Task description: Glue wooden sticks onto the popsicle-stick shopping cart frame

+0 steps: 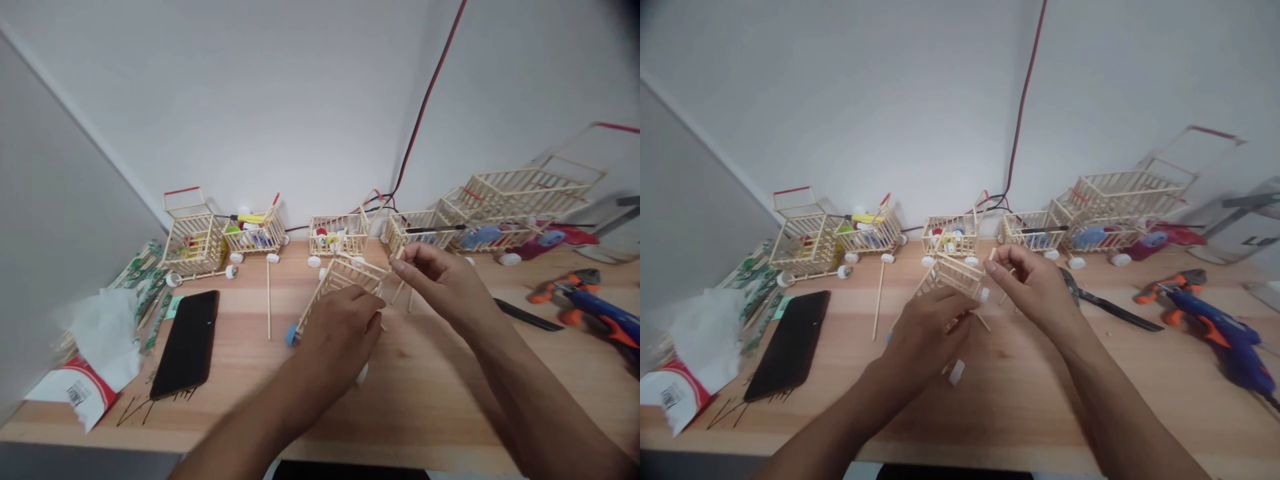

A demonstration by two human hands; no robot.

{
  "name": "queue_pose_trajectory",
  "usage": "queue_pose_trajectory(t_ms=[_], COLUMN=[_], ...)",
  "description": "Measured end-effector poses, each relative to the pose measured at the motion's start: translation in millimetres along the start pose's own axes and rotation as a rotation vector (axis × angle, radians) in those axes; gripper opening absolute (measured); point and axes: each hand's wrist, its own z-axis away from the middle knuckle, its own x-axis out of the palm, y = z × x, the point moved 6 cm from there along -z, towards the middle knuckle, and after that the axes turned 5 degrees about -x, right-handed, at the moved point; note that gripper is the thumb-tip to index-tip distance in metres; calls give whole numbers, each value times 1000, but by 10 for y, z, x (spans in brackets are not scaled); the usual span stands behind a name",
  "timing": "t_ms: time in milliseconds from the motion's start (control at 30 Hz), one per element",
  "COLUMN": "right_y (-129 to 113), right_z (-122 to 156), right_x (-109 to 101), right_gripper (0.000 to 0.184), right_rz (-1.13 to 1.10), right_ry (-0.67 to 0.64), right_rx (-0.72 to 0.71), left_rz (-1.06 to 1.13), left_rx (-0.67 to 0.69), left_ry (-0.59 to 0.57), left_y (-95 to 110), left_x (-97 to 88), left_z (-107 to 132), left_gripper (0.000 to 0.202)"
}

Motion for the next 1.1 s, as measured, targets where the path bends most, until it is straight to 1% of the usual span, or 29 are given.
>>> queue_pose_trajectory(t_ms=[500, 867, 1100], right_y=[-30, -40, -58], right_z=[-7, -10, -13], right_x=[7, 21, 24], right_gripper=[24, 24, 24], right_rz=[40, 16, 53], right_ry=[-4, -10, -16], right_rx=[-23, -27, -33], left_rz=[-2, 11, 18], left_rx=[-7, -12, -13], left_ry=[7, 1, 5], left_y=[1, 2, -1], left_x=[6, -10, -9], left_z=[3, 9, 3], left_gripper=[21, 22, 23])
